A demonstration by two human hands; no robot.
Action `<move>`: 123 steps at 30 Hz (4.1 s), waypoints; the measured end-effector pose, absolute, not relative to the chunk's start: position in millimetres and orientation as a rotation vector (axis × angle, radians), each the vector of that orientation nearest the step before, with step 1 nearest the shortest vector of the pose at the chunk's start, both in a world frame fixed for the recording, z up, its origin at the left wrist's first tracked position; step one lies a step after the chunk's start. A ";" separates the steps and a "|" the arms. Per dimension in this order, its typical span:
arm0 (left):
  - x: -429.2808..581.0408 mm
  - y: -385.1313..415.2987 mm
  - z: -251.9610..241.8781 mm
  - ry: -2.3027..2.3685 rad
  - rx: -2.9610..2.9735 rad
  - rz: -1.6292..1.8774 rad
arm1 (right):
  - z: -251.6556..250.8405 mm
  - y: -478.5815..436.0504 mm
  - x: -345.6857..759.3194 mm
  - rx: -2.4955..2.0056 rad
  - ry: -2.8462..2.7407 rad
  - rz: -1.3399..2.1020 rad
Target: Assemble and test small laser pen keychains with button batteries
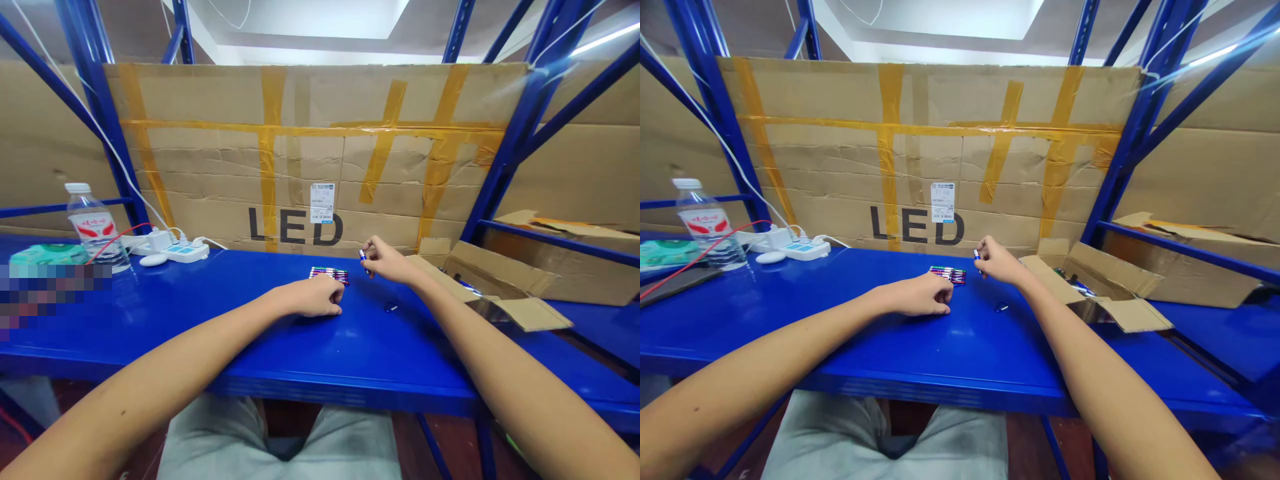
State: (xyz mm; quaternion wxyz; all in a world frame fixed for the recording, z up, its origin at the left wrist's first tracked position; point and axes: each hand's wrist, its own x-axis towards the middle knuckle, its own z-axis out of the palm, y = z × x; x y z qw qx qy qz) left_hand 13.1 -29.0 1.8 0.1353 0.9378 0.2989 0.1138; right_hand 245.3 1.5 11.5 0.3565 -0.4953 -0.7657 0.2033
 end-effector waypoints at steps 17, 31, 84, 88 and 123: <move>-2.2 -1.6 -10.8 1.032 3.083 0.241 | 8.2 -9.7 223.6 -1.199 -2.277 0.646; -7.8 5.3 -9.4 1.066 2.915 0.282 | 6.3 -18.3 211.9 -1.155 -2.301 1.004; -7.1 2.0 -9.8 0.925 3.050 0.263 | 5.1 -16.9 207.9 -1.073 -2.564 0.665; -6.4 3.2 -8.5 1.028 2.989 0.247 | 4.5 -17.8 208.0 -1.095 -2.529 0.710; 5.9 -14.0 -5.0 0.580 2.985 1.018 | 6.7 -20.6 207.7 -1.064 -2.186 1.061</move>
